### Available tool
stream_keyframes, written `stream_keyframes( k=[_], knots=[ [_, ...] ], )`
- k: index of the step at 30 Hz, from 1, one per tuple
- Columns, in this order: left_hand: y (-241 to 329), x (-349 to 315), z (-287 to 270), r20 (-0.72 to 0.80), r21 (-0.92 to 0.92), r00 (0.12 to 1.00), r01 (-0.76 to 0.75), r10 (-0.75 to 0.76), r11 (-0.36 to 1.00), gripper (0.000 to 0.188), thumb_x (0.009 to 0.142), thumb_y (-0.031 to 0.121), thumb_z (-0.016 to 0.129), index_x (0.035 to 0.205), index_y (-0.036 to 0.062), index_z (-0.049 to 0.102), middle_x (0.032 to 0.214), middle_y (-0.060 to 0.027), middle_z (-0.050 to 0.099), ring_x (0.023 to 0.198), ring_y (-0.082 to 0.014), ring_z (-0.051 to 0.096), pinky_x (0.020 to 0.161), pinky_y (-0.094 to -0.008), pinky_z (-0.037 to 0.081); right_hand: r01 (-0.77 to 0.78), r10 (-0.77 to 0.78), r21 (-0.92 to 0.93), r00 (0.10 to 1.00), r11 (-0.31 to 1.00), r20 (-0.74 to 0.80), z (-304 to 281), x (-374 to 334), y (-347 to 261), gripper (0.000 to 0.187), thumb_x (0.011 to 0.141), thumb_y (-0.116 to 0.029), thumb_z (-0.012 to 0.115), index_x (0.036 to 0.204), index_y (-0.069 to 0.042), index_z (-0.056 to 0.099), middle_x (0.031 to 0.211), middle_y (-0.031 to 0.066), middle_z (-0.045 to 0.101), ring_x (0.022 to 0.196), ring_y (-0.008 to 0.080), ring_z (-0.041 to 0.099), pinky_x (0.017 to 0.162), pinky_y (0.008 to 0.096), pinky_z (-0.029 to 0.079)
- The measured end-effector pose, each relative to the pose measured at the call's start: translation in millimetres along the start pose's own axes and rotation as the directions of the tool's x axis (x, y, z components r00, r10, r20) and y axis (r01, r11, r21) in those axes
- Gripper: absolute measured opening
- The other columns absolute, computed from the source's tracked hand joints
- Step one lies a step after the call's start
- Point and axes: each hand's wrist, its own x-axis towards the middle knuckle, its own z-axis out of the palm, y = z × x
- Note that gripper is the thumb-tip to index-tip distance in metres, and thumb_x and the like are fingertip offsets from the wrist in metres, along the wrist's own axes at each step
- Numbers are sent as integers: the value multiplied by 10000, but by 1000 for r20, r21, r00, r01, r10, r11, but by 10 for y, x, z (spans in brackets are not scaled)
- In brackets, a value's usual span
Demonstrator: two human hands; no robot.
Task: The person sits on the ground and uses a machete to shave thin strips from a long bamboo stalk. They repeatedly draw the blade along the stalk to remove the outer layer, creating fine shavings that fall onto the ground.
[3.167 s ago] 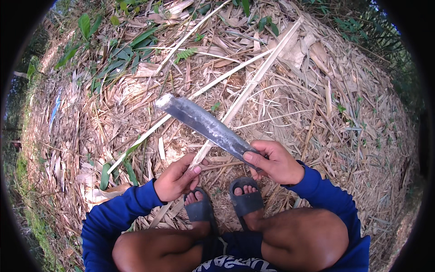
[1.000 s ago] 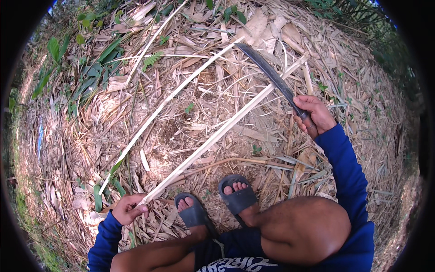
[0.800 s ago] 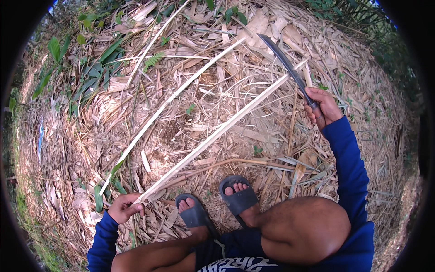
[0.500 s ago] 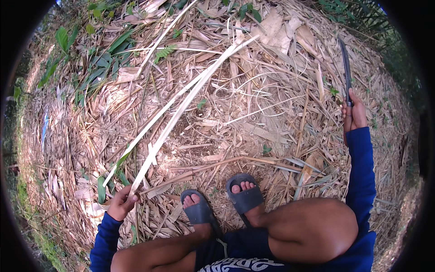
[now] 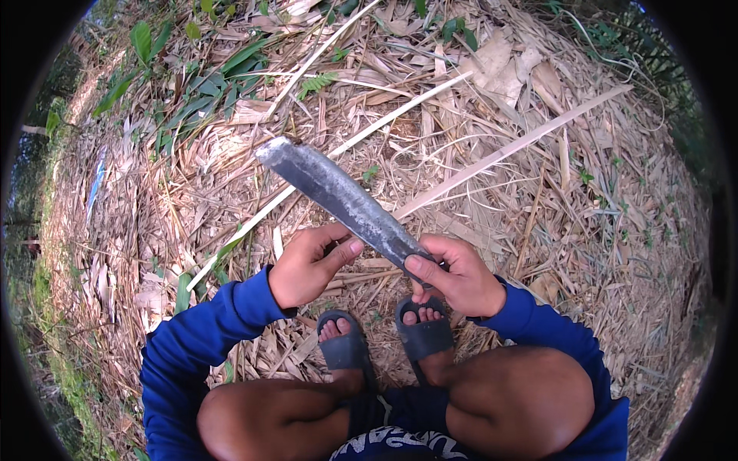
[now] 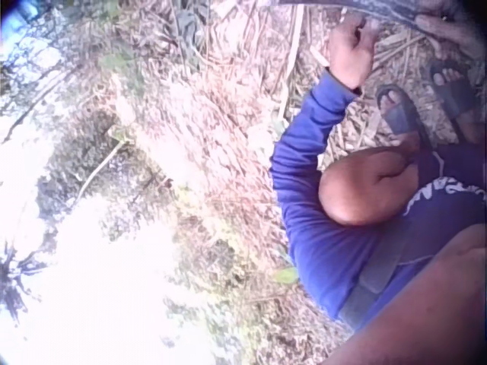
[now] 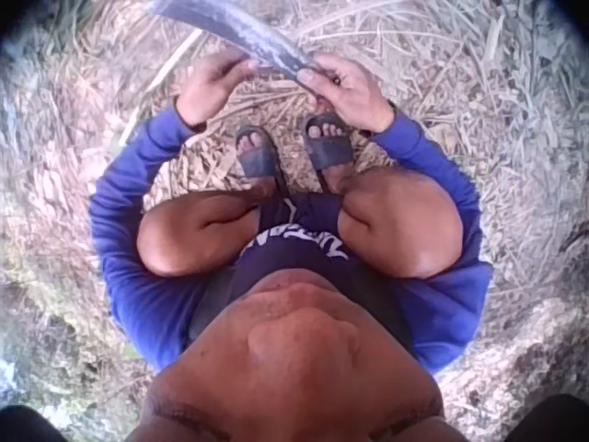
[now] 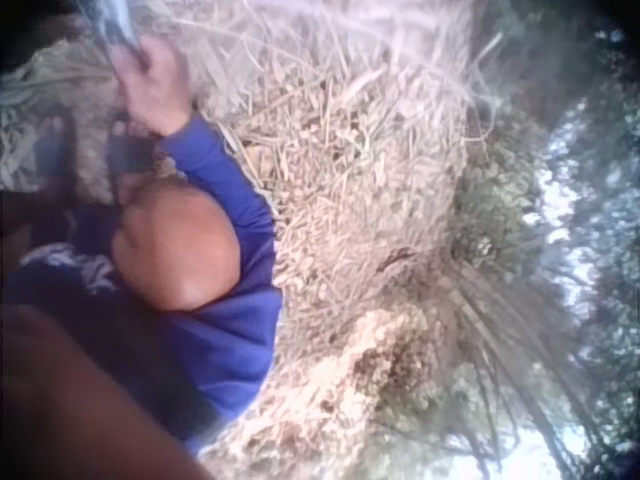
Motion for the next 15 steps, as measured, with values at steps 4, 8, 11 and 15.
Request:
stream_keyframes(
  k=[4, 8, 11, 15],
  knots=[
    [131, -34, 186, -48, -81, 999, -3, -1, 997, 168, 861, 54, 619, 1016, 12, 666, 839, -134, 666, 777, -208, 638, 726, -323, 489, -59, 64, -85, 996, 995, 59, 26, -29, 4, 282, 955, -285, 564, 877, -16, 586, 590, -6, 535, 481, 46, 521, 424, 219, 447],
    [191, -103, 244, -24, -118, 999, 42, -45, 992, 163, 852, 17, 618, 1006, 16, 671, 826, -129, 661, 794, -187, 634, 733, -312, 488, -52, 53, -18, 996, 999, 75, 36, -38, 36, 312, 958, -308, 557, 850, -16, 586, 573, -4, 532, 468, 57, 533, 423, 218, 437],
    [169, -163, 255, -31, -76, 1000, 4, -6, 997, 200, 850, -5, 609, 1041, 19, 665, 850, -120, 661, 828, -170, 633, 744, -301, 488, -70, 68, 10, 989, 997, 129, 25, -35, 50, 336, 958, -324, 553, 821, -19, 576, 567, -3, 537, 467, 59, 535, 431, 221, 426],
    [121, -200, 408, -173, -159, 975, -167, 139, 973, 308, 830, -57, 582, 1127, 7, 630, 858, -109, 660, 833, -163, 638, 726, -291, 490, -52, 67, -84, 980, 995, 186, 22, -48, 44, 357, 957, -328, 555, 769, -25, 566, 546, -2, 531, 463, 55, 520, 438, 228, 414]
  ],
)
